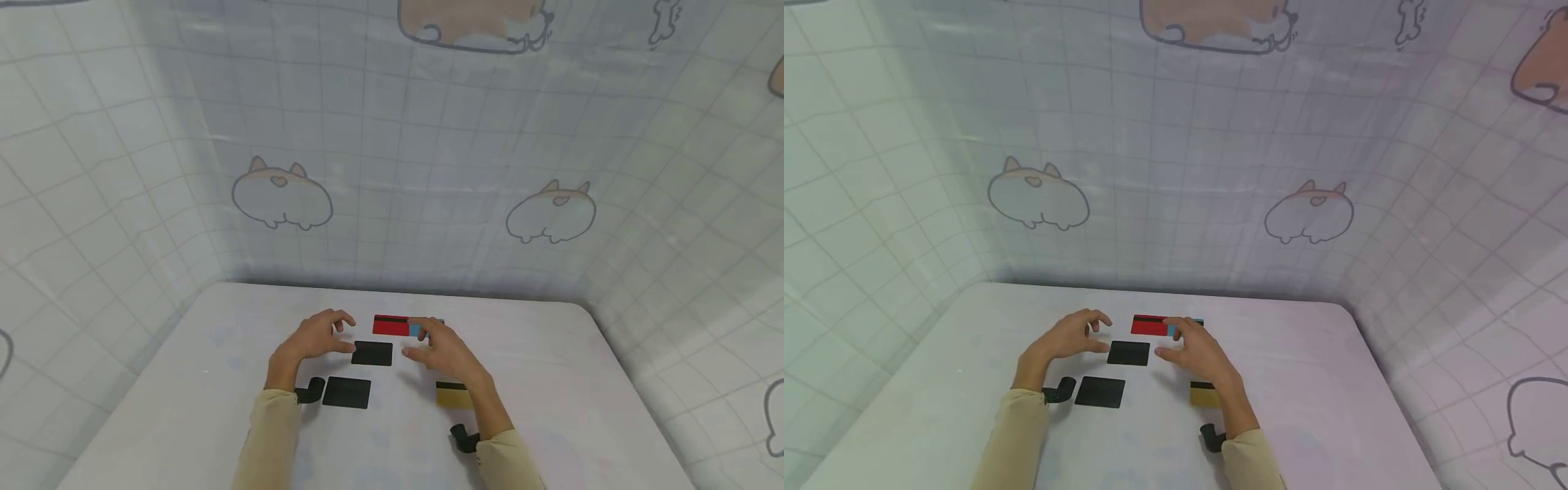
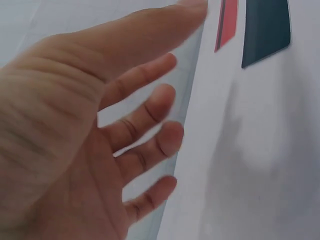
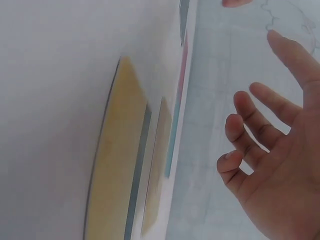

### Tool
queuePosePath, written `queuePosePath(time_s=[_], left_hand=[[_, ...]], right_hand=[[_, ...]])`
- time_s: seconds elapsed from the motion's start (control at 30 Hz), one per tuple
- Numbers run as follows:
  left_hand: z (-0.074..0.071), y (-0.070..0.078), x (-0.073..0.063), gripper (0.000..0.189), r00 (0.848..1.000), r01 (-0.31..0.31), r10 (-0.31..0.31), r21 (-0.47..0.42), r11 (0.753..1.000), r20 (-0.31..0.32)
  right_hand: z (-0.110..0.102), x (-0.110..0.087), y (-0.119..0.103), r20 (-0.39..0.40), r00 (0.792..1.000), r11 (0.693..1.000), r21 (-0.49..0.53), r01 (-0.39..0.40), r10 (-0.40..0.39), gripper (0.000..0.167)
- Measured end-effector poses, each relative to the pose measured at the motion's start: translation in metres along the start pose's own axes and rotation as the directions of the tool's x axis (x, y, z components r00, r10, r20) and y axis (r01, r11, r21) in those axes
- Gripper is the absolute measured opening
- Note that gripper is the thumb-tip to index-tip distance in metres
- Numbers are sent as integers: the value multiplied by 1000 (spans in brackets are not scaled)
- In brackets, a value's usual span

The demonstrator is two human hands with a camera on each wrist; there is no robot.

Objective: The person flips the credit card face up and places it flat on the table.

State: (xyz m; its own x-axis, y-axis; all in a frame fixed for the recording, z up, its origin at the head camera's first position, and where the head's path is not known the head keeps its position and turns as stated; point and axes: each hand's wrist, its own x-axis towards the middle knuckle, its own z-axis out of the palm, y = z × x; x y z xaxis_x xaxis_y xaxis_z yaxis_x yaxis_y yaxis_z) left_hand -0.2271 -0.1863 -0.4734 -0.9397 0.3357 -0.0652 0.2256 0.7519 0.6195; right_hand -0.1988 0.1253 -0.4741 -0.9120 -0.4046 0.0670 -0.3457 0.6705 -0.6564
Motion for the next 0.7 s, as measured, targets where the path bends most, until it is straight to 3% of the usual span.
queuePosePath(time_s=[0.37,0.7], left_hand=[[6,-4,8,64,986,106,-114,65,992,124],[14,2,17,60,976,136,-152,110,985,156]], right_hand=[[19,26,-15,128,987,992,-90,-87,98,69],[28,40,-14,166,974,977,-171,-128,157,68]])
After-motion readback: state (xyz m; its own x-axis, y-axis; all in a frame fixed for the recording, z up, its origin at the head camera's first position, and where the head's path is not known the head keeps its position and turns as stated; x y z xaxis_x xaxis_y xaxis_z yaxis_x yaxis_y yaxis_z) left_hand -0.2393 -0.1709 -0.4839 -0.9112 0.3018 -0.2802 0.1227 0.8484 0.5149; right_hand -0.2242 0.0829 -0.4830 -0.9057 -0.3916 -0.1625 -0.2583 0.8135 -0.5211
